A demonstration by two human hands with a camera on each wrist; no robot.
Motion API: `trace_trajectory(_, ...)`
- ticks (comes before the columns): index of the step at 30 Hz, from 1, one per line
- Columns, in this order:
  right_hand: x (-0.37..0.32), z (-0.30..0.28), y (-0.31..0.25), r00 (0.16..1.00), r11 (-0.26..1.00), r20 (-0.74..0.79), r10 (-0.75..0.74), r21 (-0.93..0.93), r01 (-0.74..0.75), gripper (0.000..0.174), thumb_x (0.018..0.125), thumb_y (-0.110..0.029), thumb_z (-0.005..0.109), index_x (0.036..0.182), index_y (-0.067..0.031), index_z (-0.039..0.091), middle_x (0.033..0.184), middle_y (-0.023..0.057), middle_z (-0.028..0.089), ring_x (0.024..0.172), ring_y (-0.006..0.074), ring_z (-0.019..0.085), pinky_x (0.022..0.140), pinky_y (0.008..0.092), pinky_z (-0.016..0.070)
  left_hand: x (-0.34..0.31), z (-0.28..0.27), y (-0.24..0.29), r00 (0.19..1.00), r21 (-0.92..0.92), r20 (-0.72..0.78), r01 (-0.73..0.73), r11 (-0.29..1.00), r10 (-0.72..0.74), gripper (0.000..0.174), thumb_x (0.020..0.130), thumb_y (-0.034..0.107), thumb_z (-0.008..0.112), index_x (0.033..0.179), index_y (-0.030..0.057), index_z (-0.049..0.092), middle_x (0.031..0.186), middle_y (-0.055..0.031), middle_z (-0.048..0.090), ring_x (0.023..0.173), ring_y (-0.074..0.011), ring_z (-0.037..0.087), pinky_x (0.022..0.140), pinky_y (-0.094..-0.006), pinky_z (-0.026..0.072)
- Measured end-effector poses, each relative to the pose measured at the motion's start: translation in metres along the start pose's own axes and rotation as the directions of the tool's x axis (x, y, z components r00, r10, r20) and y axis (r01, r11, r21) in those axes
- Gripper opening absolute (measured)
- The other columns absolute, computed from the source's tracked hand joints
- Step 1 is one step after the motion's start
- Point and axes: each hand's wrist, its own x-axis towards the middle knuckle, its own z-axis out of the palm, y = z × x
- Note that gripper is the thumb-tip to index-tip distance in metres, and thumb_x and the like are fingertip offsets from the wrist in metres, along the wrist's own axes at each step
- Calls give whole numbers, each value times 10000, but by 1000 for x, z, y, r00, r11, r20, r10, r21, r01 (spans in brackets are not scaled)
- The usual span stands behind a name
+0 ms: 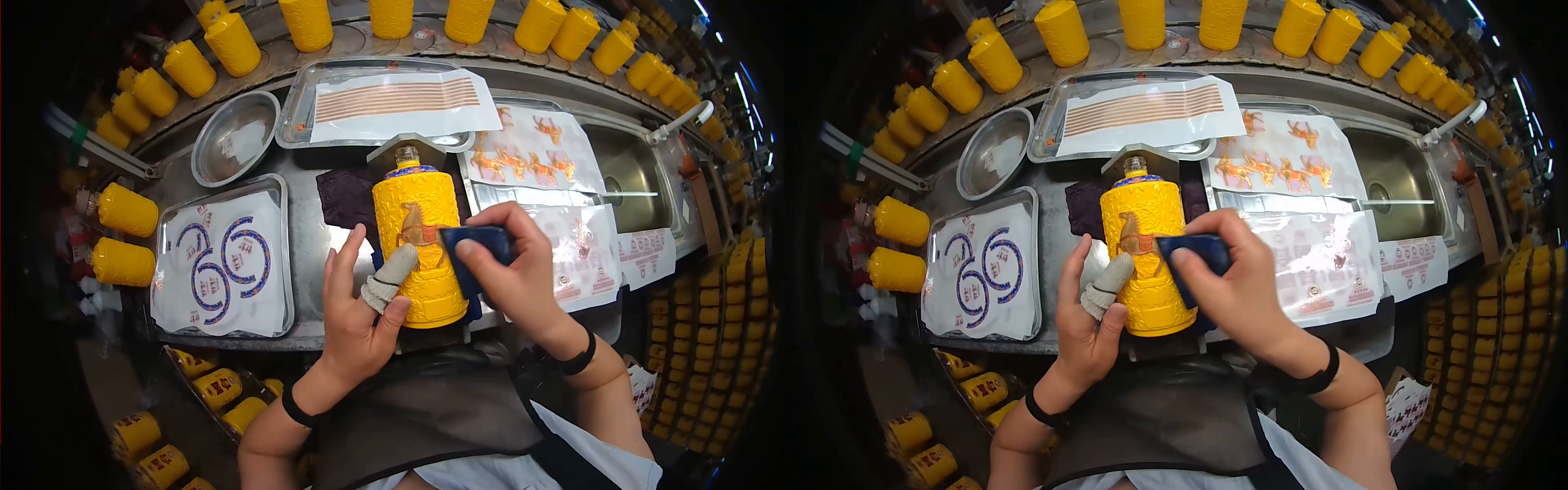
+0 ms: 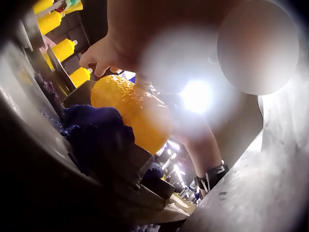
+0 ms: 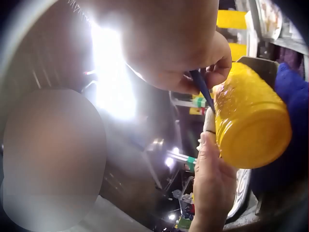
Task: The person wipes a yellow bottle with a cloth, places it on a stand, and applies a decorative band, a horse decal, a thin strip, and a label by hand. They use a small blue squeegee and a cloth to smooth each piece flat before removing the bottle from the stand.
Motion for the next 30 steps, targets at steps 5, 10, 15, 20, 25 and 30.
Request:
trace_trajectory(5,6,-17,4,995,984,-5,101,148,-99,189,831,-26,700,991,4,604,850,27,641,758,56,595,663,226,514,15,2,2,998,18,-37,-41,999,41,380,940,292,596,1254,87,661,1449,-267,393,1300,-420,420,1120,-522,249)
trace_trajectory(10,19,-19,23,993,996,-79,84,-3,-85,218,820,-27,727,1003,-3,610,871,19,641,786,48,578,684,220,502,33,-4,-2,999,42,-21,-31,999,32,397,943,248,597,1276,35,630,1430,-261,428,1302,-392,441,1112,-473,294)
trace_trajectory(15,3,-12,4,834,801,107,-541,-234,550,265,709,71,740,936,-49,675,875,85,663,793,251,630,703,316,497,20,8,-5,990,-364,15,134,922,-138,585,926,178,619,1426,-44,412,1459,-261,406,1357,-359,418,1111,-385,332)
trace_trajectory(20,-18,-19,5,830,808,268,-490,-219,547,311,638,128,719,882,-63,692,896,96,666,847,281,616,748,354,500,10,27,-7,982,-451,-3,167,876,-189,814,882,109,665,1517,-58,185,1554,-207,284,1428,-270,318,1143,-358,282)
trace_trajectory(25,-26,-22,18,870,854,186,-456,-183,487,307,703,148,730,939,-25,637,908,98,641,818,209,599,739,307,491,9,23,-7,981,-461,-71,126,878,-178,828,869,193,681,1486,-88,205,1466,-315,349,1374,-414,370,1133,-400,302)
trace_trajectory(30,-11,-38,19,996,967,-90,5,255,18,258,857,-20,668,1082,-6,543,973,34,570,868,105,570,791,218,475,4,-23,-15,968,-458,121,250,853,-219,812,880,164,700,1519,-13,231,1531,-207,333,1416,-266,346,1139,-360,291)
